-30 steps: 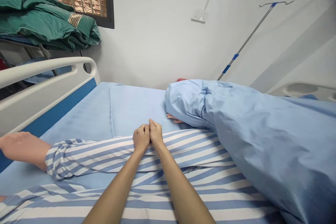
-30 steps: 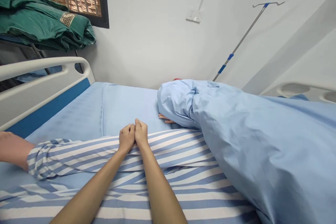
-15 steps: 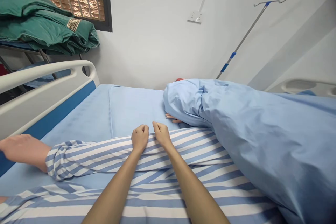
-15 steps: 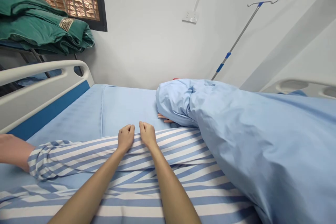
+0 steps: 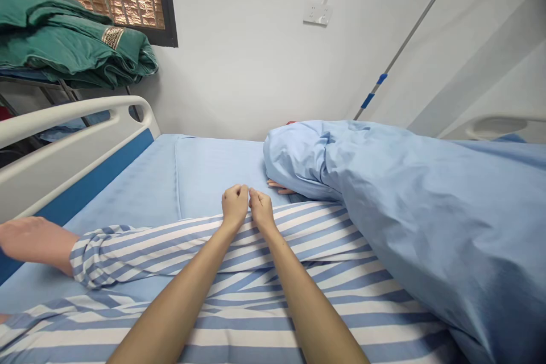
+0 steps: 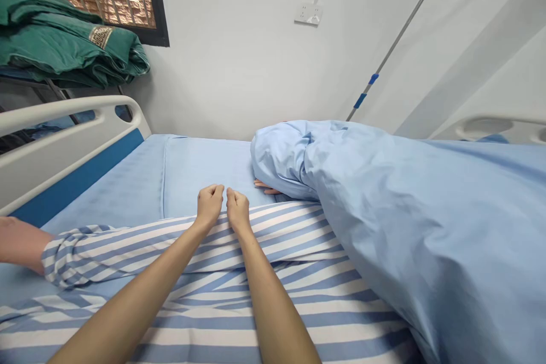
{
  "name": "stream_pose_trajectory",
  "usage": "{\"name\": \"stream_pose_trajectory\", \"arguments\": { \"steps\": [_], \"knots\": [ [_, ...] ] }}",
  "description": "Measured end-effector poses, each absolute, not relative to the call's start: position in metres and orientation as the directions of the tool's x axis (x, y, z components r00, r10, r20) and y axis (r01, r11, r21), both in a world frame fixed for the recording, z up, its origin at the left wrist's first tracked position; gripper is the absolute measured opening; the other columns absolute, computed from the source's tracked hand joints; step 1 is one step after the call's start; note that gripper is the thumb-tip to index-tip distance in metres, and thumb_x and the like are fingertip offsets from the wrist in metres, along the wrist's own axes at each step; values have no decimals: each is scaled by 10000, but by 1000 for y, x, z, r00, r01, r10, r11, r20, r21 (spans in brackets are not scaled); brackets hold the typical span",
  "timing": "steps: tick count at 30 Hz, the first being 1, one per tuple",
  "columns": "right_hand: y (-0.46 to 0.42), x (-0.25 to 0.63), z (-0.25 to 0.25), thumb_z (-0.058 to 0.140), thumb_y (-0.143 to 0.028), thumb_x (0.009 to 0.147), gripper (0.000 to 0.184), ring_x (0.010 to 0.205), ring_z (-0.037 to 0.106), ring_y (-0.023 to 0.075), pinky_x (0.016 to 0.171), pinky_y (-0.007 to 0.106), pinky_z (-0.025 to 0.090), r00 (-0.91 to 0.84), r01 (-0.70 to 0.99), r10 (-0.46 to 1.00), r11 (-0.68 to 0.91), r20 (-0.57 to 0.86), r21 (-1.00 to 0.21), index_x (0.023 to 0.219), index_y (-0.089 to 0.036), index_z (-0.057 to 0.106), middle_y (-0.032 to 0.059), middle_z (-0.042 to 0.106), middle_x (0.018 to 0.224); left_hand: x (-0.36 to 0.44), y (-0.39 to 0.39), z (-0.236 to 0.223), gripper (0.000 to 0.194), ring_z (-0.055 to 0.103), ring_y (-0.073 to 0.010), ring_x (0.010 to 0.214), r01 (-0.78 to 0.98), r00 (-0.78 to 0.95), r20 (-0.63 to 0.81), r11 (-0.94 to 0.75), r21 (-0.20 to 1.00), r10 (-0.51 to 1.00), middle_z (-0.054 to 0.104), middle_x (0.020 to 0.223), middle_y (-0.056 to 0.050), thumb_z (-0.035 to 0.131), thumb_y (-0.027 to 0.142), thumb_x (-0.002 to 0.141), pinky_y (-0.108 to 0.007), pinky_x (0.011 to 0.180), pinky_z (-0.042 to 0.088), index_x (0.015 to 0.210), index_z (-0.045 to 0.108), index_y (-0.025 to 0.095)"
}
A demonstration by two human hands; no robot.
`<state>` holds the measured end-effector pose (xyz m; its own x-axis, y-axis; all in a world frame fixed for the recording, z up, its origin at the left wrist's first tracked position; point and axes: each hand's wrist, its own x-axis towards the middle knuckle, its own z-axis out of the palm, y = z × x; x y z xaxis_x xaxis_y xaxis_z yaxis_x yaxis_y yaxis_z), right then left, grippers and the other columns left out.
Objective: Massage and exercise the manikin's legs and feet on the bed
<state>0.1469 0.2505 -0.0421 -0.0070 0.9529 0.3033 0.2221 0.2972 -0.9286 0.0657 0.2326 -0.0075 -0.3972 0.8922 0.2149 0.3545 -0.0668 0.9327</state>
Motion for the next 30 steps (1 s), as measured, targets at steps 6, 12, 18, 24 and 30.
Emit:
{"name": "stream_pose_trajectory", "arguments": {
  "steps": [6, 12, 18, 24, 30],
  "knots": [
    [252, 148, -41, 391, -457, 814, 400, 490, 318, 91, 470, 230, 263, 42, 144, 960, 269, 278, -952, 521, -187, 351, -42, 347, 483, 85, 235, -17, 318, 331, -89, 487, 262, -438, 148, -32, 965, 886, 345, 459, 41, 371, 319, 770, -230, 491, 266, 481, 312, 201],
    [250, 146, -42, 421, -469, 798, 401, 505, 290, 89, 462, 229, 258, 100, 151, 959, 249, 265, -957, 526, -198, 305, -49, 306, 488, 88, 228, -45, 338, 428, -121, 544, 480, -435, 143, 94, 872, 889, 551, 566, -13, 333, 343, 815, -253, 532, 250, 537, 462, 200],
    [251, 147, -37, 394, -442, 808, 395, 486, 284, 90, 462, 234, 244, 50, 264, 957, 262, 284, -928, 510, -198, 306, -52, 303, 470, 85, 228, -41, 348, 478, -135, 584, 523, -412, 178, 72, 849, 894, 604, 621, -34, 325, 331, 833, -254, 572, 269, 573, 518, 203],
    [250, 166, 4, 367, -440, 836, 436, 476, 304, 91, 487, 240, 238, -127, 480, 874, 468, 469, -742, 482, -189, 329, -45, 331, 449, 87, 228, -44, 341, 465, -132, 586, 578, -427, 168, 125, 807, 889, 612, 624, -22, 339, 308, 829, -256, 554, 236, 582, 551, 206],
    [256, 198, -23, 338, -460, 854, 456, 472, 306, 96, 483, 240, 221, -29, 596, 897, 369, 440, -713, 486, -193, 309, -45, 310, 446, 88, 229, -45, 329, 437, -116, 566, 601, -428, 164, 144, 787, 889, 599, 598, -19, 344, 289, 816, -264, 551, 225, 559, 526, 195]
  ]
}}
